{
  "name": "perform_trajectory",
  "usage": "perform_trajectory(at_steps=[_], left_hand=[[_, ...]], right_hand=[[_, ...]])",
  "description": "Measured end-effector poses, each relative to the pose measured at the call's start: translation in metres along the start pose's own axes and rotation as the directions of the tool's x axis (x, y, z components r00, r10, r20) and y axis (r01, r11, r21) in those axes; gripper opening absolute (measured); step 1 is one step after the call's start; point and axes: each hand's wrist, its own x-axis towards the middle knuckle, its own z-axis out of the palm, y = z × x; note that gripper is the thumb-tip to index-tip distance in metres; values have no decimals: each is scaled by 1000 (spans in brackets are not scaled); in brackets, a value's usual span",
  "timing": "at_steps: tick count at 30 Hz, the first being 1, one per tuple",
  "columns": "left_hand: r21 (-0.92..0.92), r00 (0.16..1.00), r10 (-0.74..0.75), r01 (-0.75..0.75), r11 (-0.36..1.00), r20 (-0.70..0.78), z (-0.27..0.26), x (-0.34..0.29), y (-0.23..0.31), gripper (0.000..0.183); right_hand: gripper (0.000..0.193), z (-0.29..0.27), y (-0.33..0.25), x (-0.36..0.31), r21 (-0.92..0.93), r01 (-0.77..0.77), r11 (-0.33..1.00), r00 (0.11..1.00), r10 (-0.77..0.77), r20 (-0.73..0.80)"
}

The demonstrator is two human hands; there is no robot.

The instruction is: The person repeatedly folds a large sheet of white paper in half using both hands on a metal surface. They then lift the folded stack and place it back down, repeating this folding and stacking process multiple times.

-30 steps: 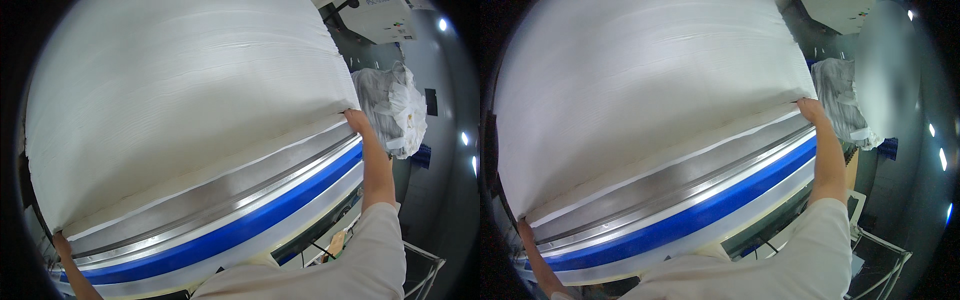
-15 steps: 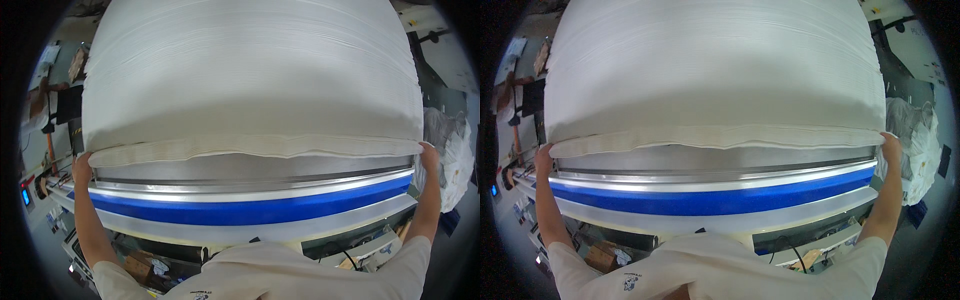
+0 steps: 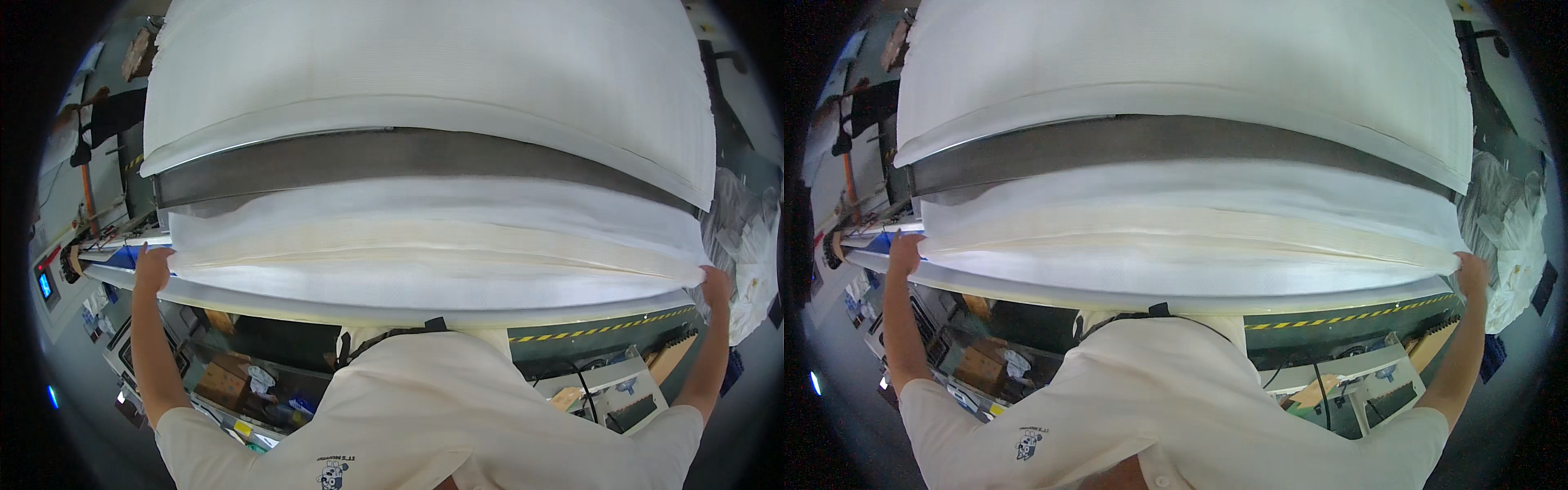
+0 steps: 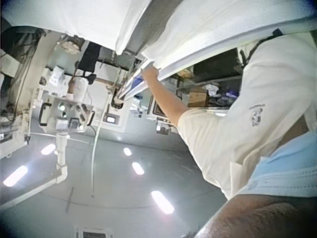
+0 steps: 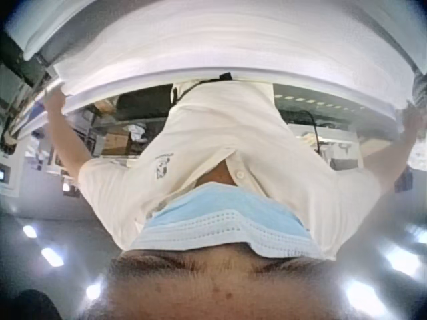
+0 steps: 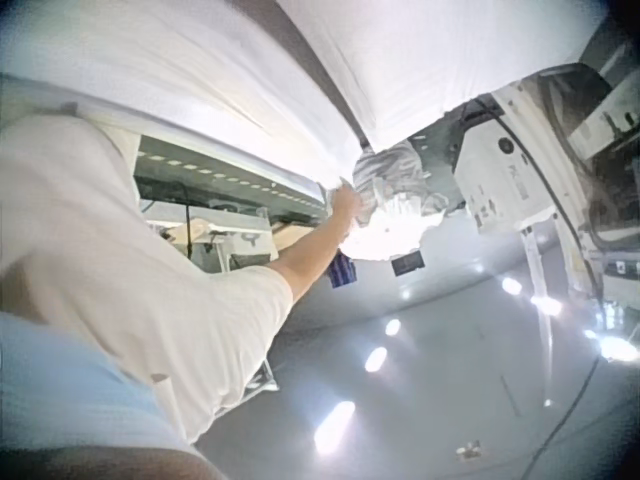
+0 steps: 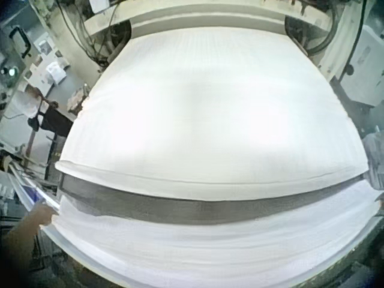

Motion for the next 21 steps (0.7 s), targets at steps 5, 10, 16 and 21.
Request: perform_trajectory(at_steps=[5,10,16,21], left_hand=[[131,965,75,-111,985,251,31,3,25,33],[177,895,52,-144,974,443,35,25,49,26],[175,803,25,-160,971,596,54,33,30,22],[285,754,-571,498,819,326,42,15,2,24]], right_hand=[[32,43,-3,-18,-91,46,995,972,-24,232],[24,76,-20,-27,-114,1,993,957,32,289],[23,117,-6,-6,-296,180,938,931,-65,360],[15,126,-26,2,-205,69,976,930,11,366]])
